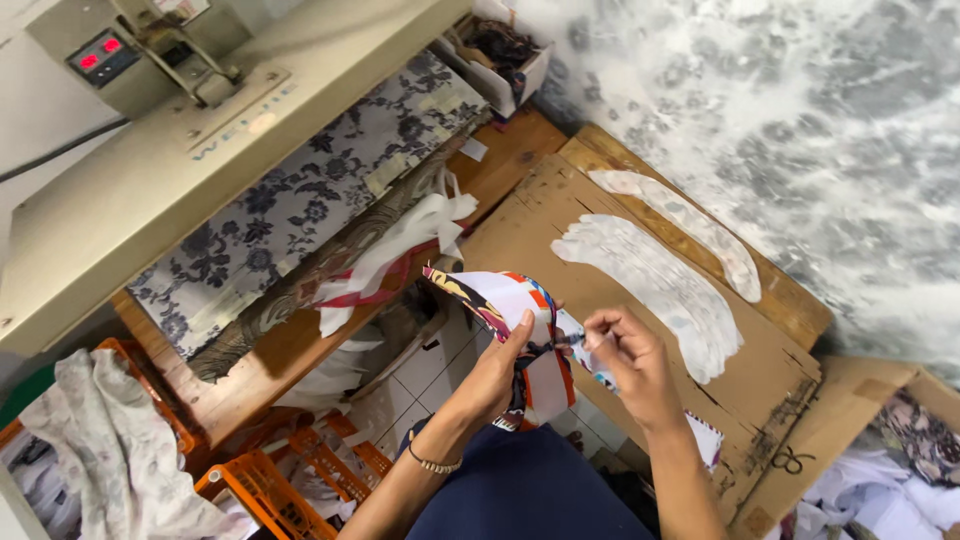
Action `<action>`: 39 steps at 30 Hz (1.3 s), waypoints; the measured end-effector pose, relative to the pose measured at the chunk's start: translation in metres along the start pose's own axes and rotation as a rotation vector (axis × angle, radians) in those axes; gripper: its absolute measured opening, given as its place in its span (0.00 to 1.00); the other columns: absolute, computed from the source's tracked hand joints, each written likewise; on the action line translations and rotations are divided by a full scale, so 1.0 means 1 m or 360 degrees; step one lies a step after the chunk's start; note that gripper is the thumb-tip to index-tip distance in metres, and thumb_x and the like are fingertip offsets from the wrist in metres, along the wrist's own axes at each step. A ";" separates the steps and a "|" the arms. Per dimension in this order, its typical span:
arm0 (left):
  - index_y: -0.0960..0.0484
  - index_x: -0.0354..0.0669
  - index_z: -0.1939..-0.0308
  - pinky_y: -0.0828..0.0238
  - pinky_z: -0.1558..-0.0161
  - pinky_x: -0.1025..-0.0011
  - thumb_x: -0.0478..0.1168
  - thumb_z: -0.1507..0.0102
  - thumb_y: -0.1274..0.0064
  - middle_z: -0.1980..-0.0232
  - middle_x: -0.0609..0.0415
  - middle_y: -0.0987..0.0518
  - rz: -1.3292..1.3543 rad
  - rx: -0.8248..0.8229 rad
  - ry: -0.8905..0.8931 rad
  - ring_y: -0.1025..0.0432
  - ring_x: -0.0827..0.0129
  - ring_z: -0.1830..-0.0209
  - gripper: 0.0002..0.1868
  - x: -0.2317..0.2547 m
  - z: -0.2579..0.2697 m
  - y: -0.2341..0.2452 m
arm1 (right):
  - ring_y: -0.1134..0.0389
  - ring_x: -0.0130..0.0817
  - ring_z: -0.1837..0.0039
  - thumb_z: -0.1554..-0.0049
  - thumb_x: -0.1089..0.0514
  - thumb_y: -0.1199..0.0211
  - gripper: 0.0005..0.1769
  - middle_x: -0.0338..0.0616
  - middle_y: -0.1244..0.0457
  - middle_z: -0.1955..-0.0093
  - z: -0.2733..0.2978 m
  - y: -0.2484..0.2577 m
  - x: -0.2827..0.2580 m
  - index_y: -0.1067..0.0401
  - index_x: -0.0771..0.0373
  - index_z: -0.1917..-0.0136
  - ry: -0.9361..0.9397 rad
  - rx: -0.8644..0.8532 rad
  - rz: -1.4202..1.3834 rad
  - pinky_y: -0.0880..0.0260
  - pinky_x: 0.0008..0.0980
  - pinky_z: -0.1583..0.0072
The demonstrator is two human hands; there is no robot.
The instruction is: The person folds white fabric pieces and stacks them on a wooden board. They then pick up a bundle of colorful patterned fabric strips, separate them, and fold them individually before placing them into a cardboard box.
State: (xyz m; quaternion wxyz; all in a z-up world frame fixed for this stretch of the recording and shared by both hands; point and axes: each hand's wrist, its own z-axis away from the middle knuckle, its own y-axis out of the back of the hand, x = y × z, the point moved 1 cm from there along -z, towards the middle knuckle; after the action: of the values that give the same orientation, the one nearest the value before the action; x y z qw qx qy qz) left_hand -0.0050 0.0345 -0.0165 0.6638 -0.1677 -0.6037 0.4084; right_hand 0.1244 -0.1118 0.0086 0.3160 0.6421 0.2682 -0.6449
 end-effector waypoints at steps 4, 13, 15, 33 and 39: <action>0.29 0.38 0.30 0.30 0.42 0.65 0.57 0.27 0.61 0.47 0.51 0.23 -0.0165 0.0088 -0.0026 0.28 0.68 0.48 0.31 0.019 0.005 0.020 | 0.37 0.21 0.59 0.43 0.62 0.35 0.15 0.34 0.37 0.65 -0.008 -0.025 -0.014 0.26 0.65 0.42 0.0057 -0.0209 0.0400 0.36 0.26 0.48; 0.26 0.39 0.37 0.33 0.40 0.70 0.59 0.29 0.63 0.43 0.55 0.23 -0.0519 0.0319 0.0104 0.32 0.74 0.42 0.30 0.031 -0.001 0.052 | 0.29 0.34 0.58 0.44 0.60 0.34 0.09 0.45 0.30 0.60 -0.034 -0.078 -0.035 0.26 0.65 0.50 0.0261 -0.0196 0.0950 0.31 0.32 0.54; 0.24 0.35 0.40 0.32 0.42 0.68 0.58 0.28 0.62 0.45 0.53 0.23 -0.0600 0.0313 0.0112 0.32 0.73 0.45 0.29 0.028 -0.001 0.060 | 0.29 0.36 0.59 0.42 0.59 0.36 0.08 0.46 0.31 0.62 -0.037 -0.080 -0.035 0.26 0.65 0.51 0.0105 -0.0232 0.1051 0.32 0.34 0.56; 0.26 0.38 0.31 0.39 0.33 0.70 0.52 0.31 0.55 0.33 0.55 0.24 -0.0622 0.0249 -0.0123 0.33 0.71 0.33 0.29 0.052 -0.024 0.081 | 0.28 0.34 0.49 0.42 0.58 0.32 0.08 0.43 0.31 0.54 -0.006 -0.039 -0.068 0.26 0.66 0.57 -0.0068 -0.1232 0.0693 0.29 0.36 0.44; 0.29 0.33 0.30 0.35 0.37 0.64 0.53 0.29 0.55 0.38 0.49 0.24 -0.0255 0.0225 -0.0009 0.31 0.65 0.39 0.31 0.029 -0.024 0.066 | 0.29 0.41 0.60 0.44 0.56 0.35 0.21 0.46 0.33 0.61 -0.019 -0.089 -0.055 0.30 0.63 0.38 -0.0061 -0.0373 0.0966 0.30 0.38 0.54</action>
State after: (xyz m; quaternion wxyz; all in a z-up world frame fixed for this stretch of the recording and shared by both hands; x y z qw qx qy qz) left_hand -0.0066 0.1027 -0.0498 0.7028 -0.0705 -0.5868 0.3959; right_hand 0.0688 -0.0361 0.0571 0.5708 0.6397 0.1310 -0.4979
